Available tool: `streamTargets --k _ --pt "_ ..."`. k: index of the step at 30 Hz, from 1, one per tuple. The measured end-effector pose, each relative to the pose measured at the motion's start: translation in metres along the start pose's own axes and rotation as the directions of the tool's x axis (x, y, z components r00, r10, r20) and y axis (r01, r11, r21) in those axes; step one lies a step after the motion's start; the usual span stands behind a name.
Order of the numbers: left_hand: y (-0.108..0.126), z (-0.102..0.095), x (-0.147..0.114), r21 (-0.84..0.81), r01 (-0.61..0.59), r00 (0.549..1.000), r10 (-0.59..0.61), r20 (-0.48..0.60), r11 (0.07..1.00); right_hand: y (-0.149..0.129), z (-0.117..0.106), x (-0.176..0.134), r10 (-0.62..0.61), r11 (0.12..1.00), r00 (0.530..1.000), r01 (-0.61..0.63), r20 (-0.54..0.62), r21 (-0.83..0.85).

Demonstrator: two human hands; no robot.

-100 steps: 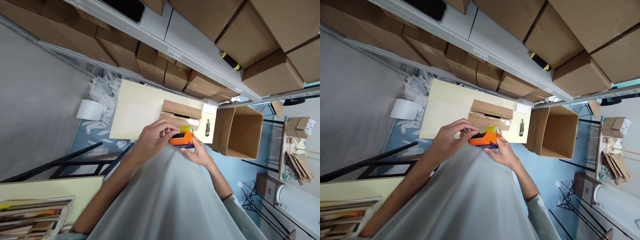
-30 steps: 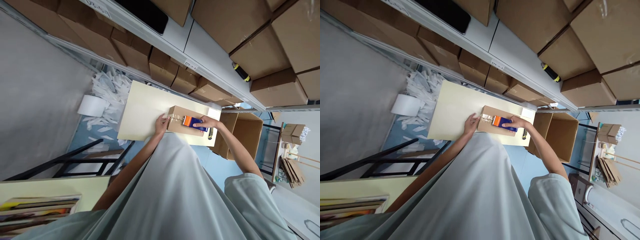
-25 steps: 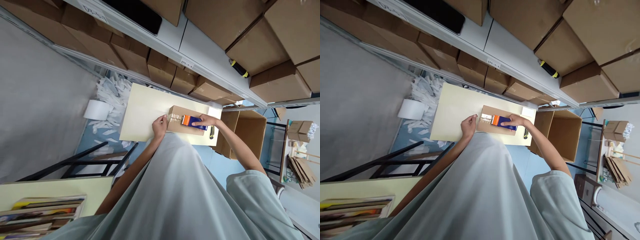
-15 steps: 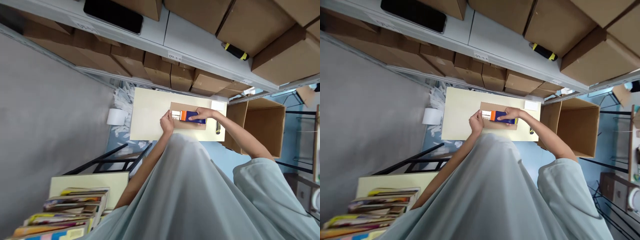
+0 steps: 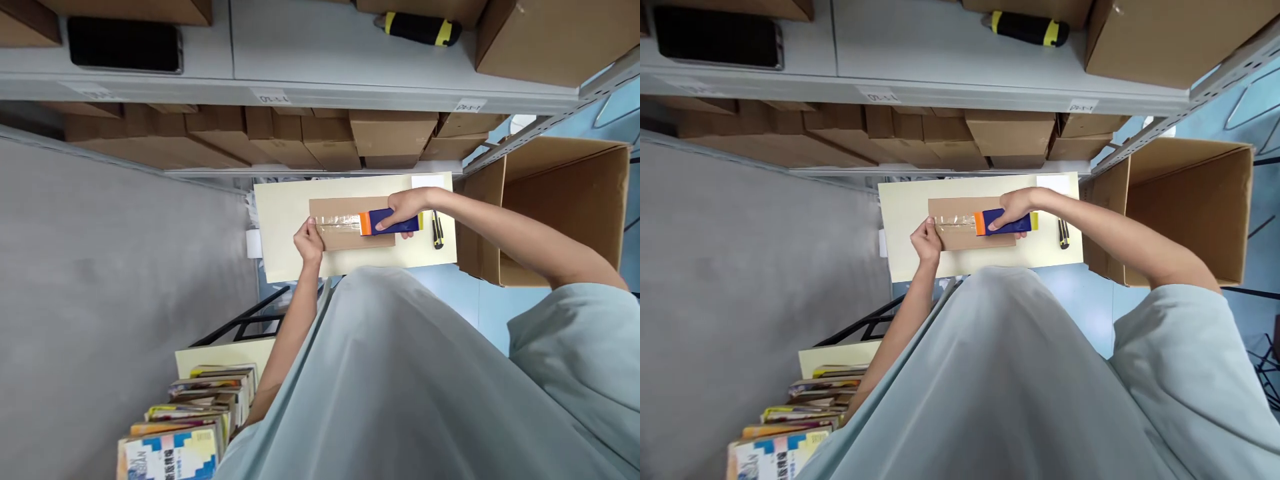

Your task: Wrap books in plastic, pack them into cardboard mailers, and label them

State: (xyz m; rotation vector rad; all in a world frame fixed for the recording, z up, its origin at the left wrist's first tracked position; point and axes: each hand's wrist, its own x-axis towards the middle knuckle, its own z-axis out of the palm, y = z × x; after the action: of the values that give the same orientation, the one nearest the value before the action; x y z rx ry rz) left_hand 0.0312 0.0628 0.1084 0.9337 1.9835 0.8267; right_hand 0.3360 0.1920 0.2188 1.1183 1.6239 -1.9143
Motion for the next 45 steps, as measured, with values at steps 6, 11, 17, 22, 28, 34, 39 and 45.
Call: streamTargets --k 6,11,17,22,28,34,39,45 --pt "-0.003 0.008 0.001 0.038 -0.073 0.989 0.077 -0.129 0.997 0.096 -0.036 -0.043 -0.031 0.999 0.975 0.032 -0.22 0.001" --pt "-0.005 0.008 0.001 0.097 -0.07 0.986 0.084 -0.142 0.993 0.122 -0.039 -0.071 0.023 0.999 0.931 -0.004 -0.365 0.053" --pt "-0.005 0.008 0.004 0.078 -0.046 0.987 0.057 -0.148 0.996 0.089 -0.041 -0.088 0.158 0.982 0.987 -0.159 -0.025 -0.1" --pt "0.001 0.01 0.004 0.089 0.0 0.985 0.016 -0.17 0.996 0.083 -0.038 -0.077 0.243 0.956 0.97 -0.238 0.011 -0.174" --pt "0.005 0.012 0.004 0.116 0.027 0.987 -0.008 -0.16 0.993 0.071 -0.012 -0.052 0.32 0.903 0.938 -0.344 -0.135 -0.255" --pt "0.015 0.015 -0.001 0.119 0.043 0.984 -0.022 -0.179 0.992 0.05 0.028 -0.035 0.251 0.827 0.886 -0.406 -0.39 -0.389" --pt "0.009 0.014 0.002 0.125 0.006 0.982 0.018 -0.19 0.992 0.066 0.062 -0.016 0.286 0.703 0.752 -0.586 -0.594 -0.403" --pt "-0.006 0.008 0.006 0.177 -0.053 0.977 0.088 -0.194 0.983 0.084 0.093 -0.038 0.32 0.787 0.658 -0.586 -0.682 -0.196"
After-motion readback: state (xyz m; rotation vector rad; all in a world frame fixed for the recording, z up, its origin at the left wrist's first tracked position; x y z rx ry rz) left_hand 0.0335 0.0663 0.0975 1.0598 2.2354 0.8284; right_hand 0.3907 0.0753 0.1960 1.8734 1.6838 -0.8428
